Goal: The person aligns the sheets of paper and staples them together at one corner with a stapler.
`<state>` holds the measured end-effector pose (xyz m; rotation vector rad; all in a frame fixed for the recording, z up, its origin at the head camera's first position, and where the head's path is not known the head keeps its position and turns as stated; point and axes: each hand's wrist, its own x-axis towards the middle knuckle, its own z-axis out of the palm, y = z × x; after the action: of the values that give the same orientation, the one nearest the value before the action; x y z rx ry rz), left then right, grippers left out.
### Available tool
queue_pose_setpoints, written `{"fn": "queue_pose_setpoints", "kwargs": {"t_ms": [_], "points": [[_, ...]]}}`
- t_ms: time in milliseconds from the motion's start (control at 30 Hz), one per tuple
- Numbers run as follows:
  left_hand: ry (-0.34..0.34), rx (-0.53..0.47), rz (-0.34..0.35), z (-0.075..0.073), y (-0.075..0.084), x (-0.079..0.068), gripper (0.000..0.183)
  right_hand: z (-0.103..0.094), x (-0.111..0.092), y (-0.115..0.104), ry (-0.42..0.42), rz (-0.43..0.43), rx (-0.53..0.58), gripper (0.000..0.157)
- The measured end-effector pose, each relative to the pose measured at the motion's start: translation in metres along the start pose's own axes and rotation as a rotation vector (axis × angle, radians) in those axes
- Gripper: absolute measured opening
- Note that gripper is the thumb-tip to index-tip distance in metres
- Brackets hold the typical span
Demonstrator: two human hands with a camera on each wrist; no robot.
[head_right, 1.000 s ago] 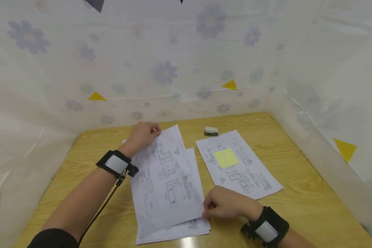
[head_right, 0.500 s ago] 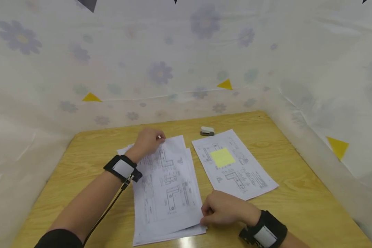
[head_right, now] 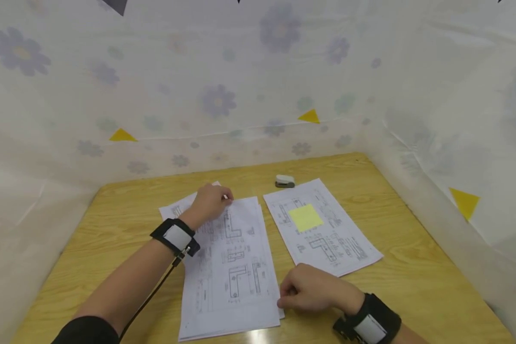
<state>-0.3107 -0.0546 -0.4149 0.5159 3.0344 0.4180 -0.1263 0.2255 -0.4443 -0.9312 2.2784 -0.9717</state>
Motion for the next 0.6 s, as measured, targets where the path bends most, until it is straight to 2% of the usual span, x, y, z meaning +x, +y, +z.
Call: {"fn": "queue_pose_setpoints", "kwargs": {"t_ms": [367, 600], "points": [[0.038, 0.017, 0.005, 0.022, -0.005, 0.004, 0.014, -0.002, -0.002, 0.003, 0.039, 0.01, 0.018, 0.022], [0.038, -0.013, -0.024, 0.027, -0.007, 0.004, 0.014, -0.003, -0.004, 0.003, 0.047, 0.029, 0.027, 0.022]]}}
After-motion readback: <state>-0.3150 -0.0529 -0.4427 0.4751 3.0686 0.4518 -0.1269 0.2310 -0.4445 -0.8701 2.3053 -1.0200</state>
